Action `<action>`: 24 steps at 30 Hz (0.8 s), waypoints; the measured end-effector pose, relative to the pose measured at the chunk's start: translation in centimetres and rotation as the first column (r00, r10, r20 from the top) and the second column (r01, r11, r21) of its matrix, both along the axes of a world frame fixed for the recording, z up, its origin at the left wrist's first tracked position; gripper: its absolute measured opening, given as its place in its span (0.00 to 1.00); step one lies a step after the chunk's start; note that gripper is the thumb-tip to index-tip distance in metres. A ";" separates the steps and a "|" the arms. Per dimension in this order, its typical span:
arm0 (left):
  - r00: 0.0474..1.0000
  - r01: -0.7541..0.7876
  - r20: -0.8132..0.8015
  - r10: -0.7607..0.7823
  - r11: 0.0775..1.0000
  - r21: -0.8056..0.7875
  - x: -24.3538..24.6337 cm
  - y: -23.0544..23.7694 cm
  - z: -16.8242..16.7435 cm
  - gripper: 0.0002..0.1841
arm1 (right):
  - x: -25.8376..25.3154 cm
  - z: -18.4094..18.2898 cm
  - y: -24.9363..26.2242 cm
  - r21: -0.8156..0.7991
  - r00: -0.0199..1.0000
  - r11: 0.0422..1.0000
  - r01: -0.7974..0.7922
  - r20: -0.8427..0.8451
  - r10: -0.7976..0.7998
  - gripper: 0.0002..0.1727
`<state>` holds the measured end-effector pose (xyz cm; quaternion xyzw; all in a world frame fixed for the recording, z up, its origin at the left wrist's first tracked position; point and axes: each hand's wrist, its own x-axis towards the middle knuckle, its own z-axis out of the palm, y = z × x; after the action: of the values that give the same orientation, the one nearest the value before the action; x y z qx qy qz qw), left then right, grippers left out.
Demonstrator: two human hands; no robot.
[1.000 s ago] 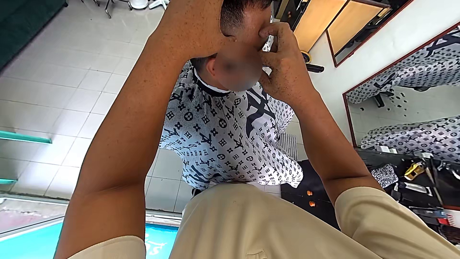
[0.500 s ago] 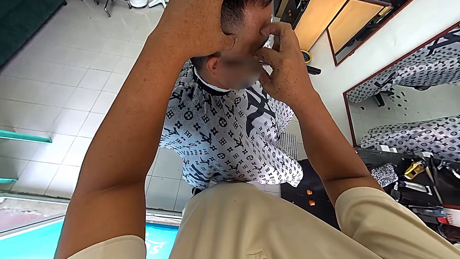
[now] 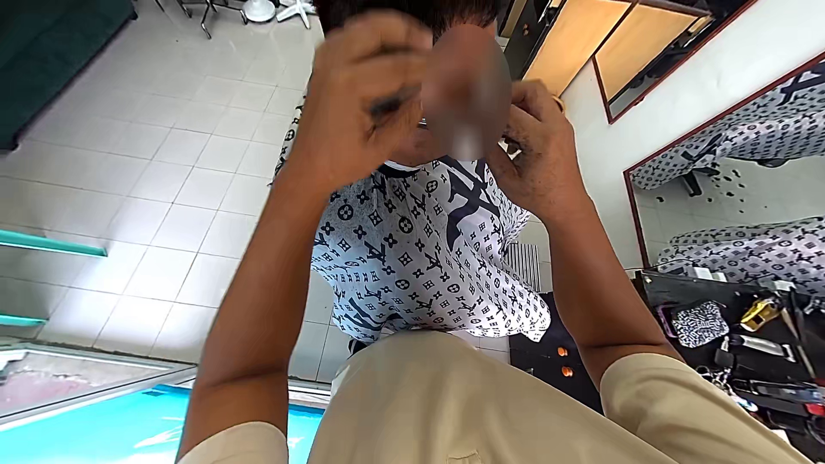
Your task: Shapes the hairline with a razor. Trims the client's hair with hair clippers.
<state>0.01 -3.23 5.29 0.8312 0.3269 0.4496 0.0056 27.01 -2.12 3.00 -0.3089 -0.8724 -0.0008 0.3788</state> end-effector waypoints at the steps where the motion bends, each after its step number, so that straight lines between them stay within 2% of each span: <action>1: 0.997 0.050 0.063 -0.050 0.999 -0.002 0.0 -0.6 -1.1 0.17 | -0.1 0.1 -0.6 -0.022 1.000 1.000 -0.018 -0.005 0.018 0.15; 4: 0.970 0.112 0.223 -0.092 0.991 -0.078 0.2 -2.0 -3.4 0.14 | -0.9 -0.2 -1.6 -0.122 0.998 0.990 -0.071 -0.007 0.070 0.16; 7: 0.926 0.145 0.368 -0.083 0.979 -0.143 0.2 -2.7 -4.2 0.14 | -1.9 -0.7 -1.8 -0.179 0.995 0.979 -0.101 -0.031 0.097 0.15; 10: 0.876 0.196 0.473 -0.094 0.965 -0.173 0.5 -3.2 -4.3 0.18 | -2.7 -1.0 -2.1 -0.227 0.992 0.967 -0.118 -0.075 0.103 0.14; 13: 0.880 0.184 0.470 -0.070 0.962 -0.203 0.1 -3.8 -4.2 0.25 | -2.6 -0.7 -2.1 -0.259 0.984 0.955 -0.143 -0.137 0.110 0.15; 15: 0.912 0.054 0.407 0.054 0.967 -0.249 -1.7 -4.2 -4.3 0.29 | -1.7 -0.1 -1.7 -0.260 0.985 0.957 -0.128 -0.148 0.092 0.15; 17: 0.895 -0.202 0.335 0.293 0.938 -0.281 -5.2 -4.2 -4.7 0.32 | -0.3 0.5 -1.2 -0.238 0.992 0.968 -0.081 -0.114 0.055 0.17; 19: 0.821 -0.497 0.129 0.556 0.808 -0.317 -9.5 -3.8 -5.5 0.40 | 1.1 0.7 -0.6 -0.184 0.999 0.983 -0.023 -0.040 0.016 0.17; 21: 0.766 -0.595 0.032 0.643 0.726 -0.343 -12.1 -2.9 -5.9 0.53 | 2.0 0.5 0.4 -0.089 0.999 0.996 0.010 0.039 -0.006 0.17; 24: 0.760 -0.604 0.087 0.644 0.750 -0.271 -11.5 -1.7 -4.7 0.56 | 2.0 -0.1 2.0 0.001 0.995 1.000 -0.013 0.101 0.013 0.15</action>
<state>-11.47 -4.97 0.64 0.6244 0.6335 0.4565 -0.0222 29.00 -0.10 2.93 -0.3025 -0.8924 -0.0144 0.3345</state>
